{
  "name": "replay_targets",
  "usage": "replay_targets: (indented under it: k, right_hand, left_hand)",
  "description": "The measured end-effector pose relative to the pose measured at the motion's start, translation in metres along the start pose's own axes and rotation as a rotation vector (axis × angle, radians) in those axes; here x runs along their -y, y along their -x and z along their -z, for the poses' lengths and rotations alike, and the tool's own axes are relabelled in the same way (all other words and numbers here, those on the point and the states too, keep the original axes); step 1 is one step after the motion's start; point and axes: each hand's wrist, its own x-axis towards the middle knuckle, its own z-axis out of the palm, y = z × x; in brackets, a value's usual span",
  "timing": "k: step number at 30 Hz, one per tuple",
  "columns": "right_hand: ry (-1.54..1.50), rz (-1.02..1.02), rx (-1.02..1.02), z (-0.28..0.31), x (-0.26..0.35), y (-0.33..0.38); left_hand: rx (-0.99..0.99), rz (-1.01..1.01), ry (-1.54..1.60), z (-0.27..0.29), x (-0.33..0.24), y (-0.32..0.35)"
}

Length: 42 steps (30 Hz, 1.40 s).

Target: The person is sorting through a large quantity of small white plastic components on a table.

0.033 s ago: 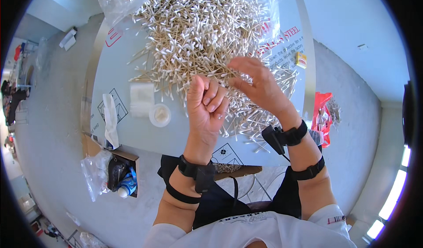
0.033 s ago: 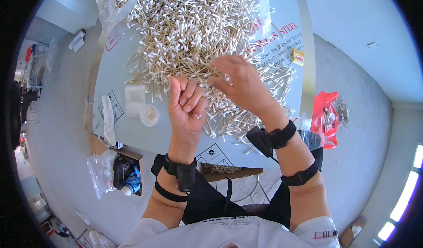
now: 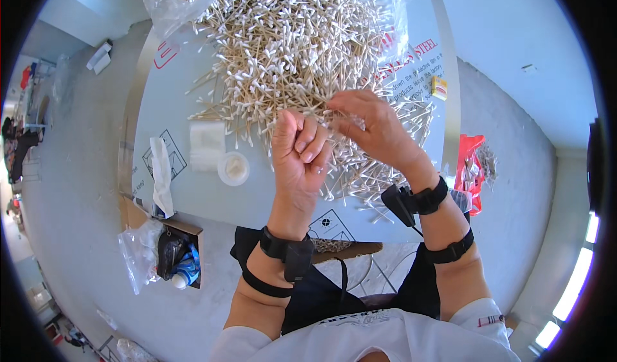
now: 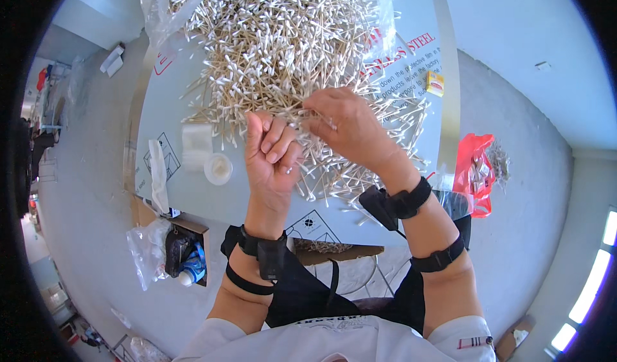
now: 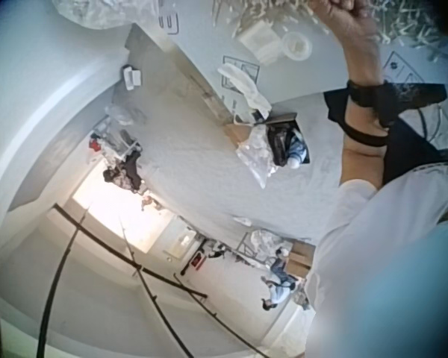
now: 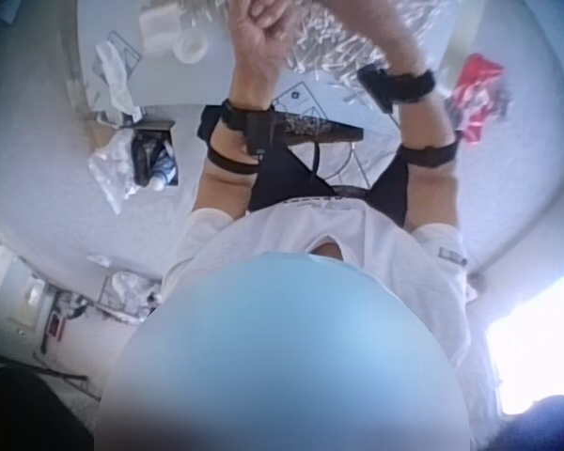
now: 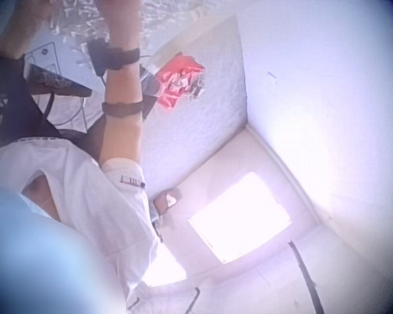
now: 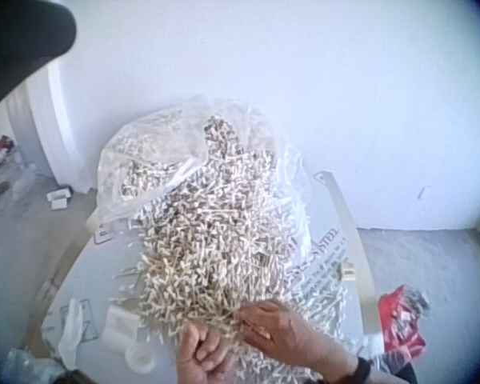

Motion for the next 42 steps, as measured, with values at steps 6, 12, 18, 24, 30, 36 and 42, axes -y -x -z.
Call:
replay_targets:
  k: [6,12,18,24,30,36,42]
  right_hand:
    - [-0.131,-0.163,-0.073,0.004,-0.011,-0.011]
    - [0.011,-0.327,-0.280,0.015,-0.067,-0.086]
    - [0.207,-0.423,-0.358,-0.012,-0.077,-0.130]
    - [0.146,-0.207,-0.490,-0.026,-0.055,-0.126]
    - [0.142,-0.075,-0.487,-0.013,-0.030,-0.080]
    - [0.047,-0.092,-0.404,-0.004,-0.022,-0.041]
    - [0.039,-0.039,-0.388,0.005,-0.004,-0.003]
  left_hand:
    - [-0.035,0.005,-0.031,0.007,-0.003,0.000]
    - [-0.110,0.065,0.008,0.008,0.003,-0.001]
    - [-0.150,0.078,0.059,0.006,0.002,-0.002]
    - [-0.129,0.070,0.077,0.009,0.000,-0.003]
    - [-0.125,0.065,0.054,0.006,0.000,-0.003]
    - [-0.124,0.057,0.005,0.008,0.001,-0.003]
    - [-0.090,0.039,0.009,0.008,0.000,-0.002]
